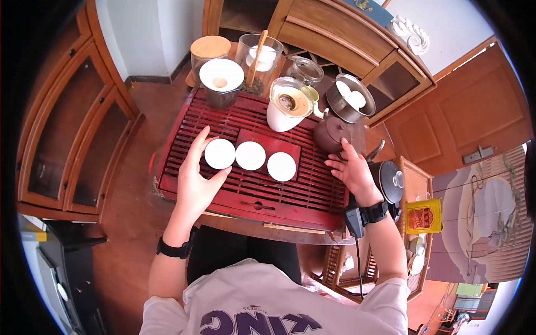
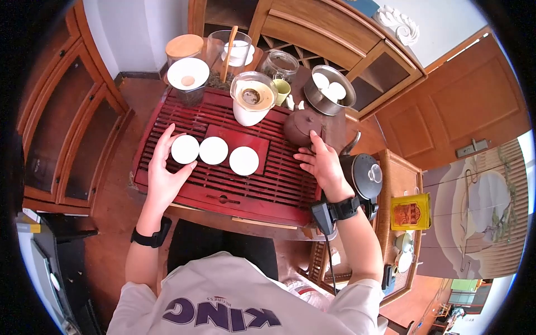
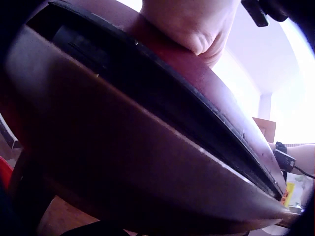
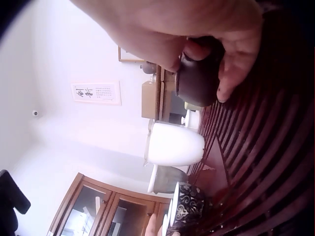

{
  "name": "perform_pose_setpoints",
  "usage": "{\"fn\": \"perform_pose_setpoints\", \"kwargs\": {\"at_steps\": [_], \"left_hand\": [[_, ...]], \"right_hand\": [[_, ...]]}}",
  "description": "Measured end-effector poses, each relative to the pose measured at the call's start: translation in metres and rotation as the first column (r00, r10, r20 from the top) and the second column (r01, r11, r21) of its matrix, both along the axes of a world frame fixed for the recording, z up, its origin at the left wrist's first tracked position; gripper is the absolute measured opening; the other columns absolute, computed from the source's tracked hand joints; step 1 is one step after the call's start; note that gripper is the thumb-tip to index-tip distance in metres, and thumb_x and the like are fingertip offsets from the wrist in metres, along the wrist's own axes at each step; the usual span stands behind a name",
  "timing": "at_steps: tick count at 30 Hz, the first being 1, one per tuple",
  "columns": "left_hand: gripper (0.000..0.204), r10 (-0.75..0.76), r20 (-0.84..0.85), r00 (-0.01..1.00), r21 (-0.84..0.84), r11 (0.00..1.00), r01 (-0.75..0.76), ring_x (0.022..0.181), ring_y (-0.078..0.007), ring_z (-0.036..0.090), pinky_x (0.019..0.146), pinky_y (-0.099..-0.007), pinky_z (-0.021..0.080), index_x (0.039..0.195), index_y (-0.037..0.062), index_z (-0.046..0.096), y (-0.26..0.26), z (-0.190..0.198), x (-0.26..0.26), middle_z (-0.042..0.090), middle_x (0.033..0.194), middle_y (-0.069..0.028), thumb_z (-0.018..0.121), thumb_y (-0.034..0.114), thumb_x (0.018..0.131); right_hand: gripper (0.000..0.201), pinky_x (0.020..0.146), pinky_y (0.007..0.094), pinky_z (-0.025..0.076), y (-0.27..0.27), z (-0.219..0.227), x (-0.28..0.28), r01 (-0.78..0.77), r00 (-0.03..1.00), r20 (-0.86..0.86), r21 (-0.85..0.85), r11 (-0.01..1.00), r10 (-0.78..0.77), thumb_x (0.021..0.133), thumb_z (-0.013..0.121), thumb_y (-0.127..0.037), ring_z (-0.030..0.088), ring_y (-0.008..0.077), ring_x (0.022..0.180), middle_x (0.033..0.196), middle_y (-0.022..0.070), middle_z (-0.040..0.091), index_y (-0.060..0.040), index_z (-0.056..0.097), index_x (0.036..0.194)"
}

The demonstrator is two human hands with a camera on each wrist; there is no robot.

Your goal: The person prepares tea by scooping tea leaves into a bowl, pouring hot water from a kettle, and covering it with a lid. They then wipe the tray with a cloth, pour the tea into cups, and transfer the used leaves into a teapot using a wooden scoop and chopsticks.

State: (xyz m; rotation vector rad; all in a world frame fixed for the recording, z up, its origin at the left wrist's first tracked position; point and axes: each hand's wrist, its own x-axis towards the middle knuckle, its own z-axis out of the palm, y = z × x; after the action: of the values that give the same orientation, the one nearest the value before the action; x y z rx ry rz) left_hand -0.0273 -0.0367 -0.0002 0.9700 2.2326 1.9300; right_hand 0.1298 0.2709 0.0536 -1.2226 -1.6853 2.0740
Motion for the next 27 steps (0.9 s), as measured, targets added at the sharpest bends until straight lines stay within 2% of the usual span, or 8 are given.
{"fn": "perform_pose_setpoints", "kwargs": {"at_steps": [4,11,13,16,19,23,24,27], "left_hand": [[0.087,-0.004,-0.007,1.000,-0.015,1.000,0.004,0.121,-0.0201,0.058,0.106,-0.0359,0.044,0.150,0.0066,0.036,-0.002,-0.001,-0.001,0.060,0.129,-0.0130,0.075,-0.011,0.073],[0.087,-0.008,-0.013,1.000,-0.018,1.000,0.008,0.123,-0.0215,0.057,0.107,-0.0373,0.044,0.149,0.0068,0.038,-0.003,0.000,-0.002,0.060,0.129,-0.0144,0.078,-0.008,0.072],[0.088,-0.020,-0.008,1.000,-0.007,1.000,0.020,0.123,-0.0220,0.057,0.108,-0.0377,0.043,0.148,0.0069,0.038,-0.001,-0.001,0.000,0.060,0.129,-0.0149,0.078,-0.008,0.072],[0.087,-0.003,-0.030,1.000,-0.028,1.000,0.002,0.122,-0.0225,0.058,0.108,-0.0376,0.043,0.148,0.0073,0.039,-0.002,-0.003,-0.002,0.061,0.127,-0.0153,0.079,-0.007,0.072],[0.088,0.004,-0.026,1.000,-0.023,1.000,-0.004,0.121,-0.0224,0.059,0.108,-0.0374,0.043,0.148,0.0070,0.039,-0.001,-0.002,-0.002,0.062,0.126,-0.0151,0.079,-0.007,0.071],[0.088,0.007,-0.030,1.000,-0.013,1.000,-0.007,0.121,-0.0220,0.059,0.107,-0.0375,0.044,0.148,0.0070,0.039,-0.002,-0.001,-0.001,0.063,0.125,-0.0144,0.079,-0.007,0.071],[0.089,0.001,-0.037,0.999,-0.007,1.000,-0.002,0.121,-0.0218,0.059,0.107,-0.0376,0.044,0.148,0.0070,0.039,-0.002,-0.002,-0.002,0.063,0.125,-0.0140,0.080,-0.007,0.070],[0.089,-0.002,-0.042,0.999,0.011,1.000,0.002,0.120,-0.0220,0.060,0.106,-0.0380,0.044,0.148,0.0070,0.038,-0.001,0.000,-0.003,0.064,0.124,-0.0132,0.080,-0.006,0.070]], "right_hand": [[0.045,0.062,0.0273,0.049,-0.007,-0.009,-0.002,0.143,0.990,-0.014,0.080,0.986,-0.142,0.094,0.062,-0.049,0.068,0.0192,0.080,0.095,0.0098,0.064,-0.0055,0.053,0.102],[0.039,0.061,0.0259,0.047,-0.012,-0.008,0.003,0.172,0.981,-0.093,0.045,0.984,-0.168,0.094,0.061,-0.049,0.066,0.0152,0.078,0.088,0.0079,0.067,-0.0106,0.054,0.092],[0.037,0.061,0.0252,0.045,-0.012,-0.009,0.008,0.206,0.968,-0.149,0.006,0.978,-0.203,0.094,0.061,-0.049,0.064,0.0132,0.074,0.085,0.0066,0.067,-0.0128,0.056,0.090],[0.037,0.062,0.0248,0.044,-0.014,-0.005,0.011,0.226,0.964,-0.154,0.042,0.973,-0.217,0.095,0.061,-0.049,0.059,0.0112,0.070,0.082,0.0057,0.067,-0.0130,0.058,0.088],[0.037,0.062,0.0239,0.044,-0.022,0.009,0.012,0.207,0.971,-0.151,0.145,0.968,-0.185,0.095,0.061,-0.049,0.056,0.0096,0.068,0.081,0.0049,0.067,-0.0132,0.059,0.086],[0.036,0.055,0.0210,0.040,-0.030,0.036,0.011,0.176,0.972,-0.205,0.305,0.936,-0.115,0.097,0.060,-0.042,0.053,0.0073,0.062,0.074,0.0042,0.066,-0.0089,0.063,0.083],[0.038,0.055,0.0209,0.040,-0.034,0.047,0.010,0.140,0.971,-0.234,0.361,0.922,-0.056,0.097,0.061,-0.040,0.051,0.0071,0.057,0.069,0.0040,0.065,-0.0077,0.065,0.078],[0.037,0.055,0.0207,0.040,-0.038,0.072,0.006,0.053,0.960,-0.269,0.447,0.893,0.077,0.097,0.063,-0.037,0.056,0.0068,0.060,0.066,0.0032,0.065,-0.0072,0.065,0.075]]}}
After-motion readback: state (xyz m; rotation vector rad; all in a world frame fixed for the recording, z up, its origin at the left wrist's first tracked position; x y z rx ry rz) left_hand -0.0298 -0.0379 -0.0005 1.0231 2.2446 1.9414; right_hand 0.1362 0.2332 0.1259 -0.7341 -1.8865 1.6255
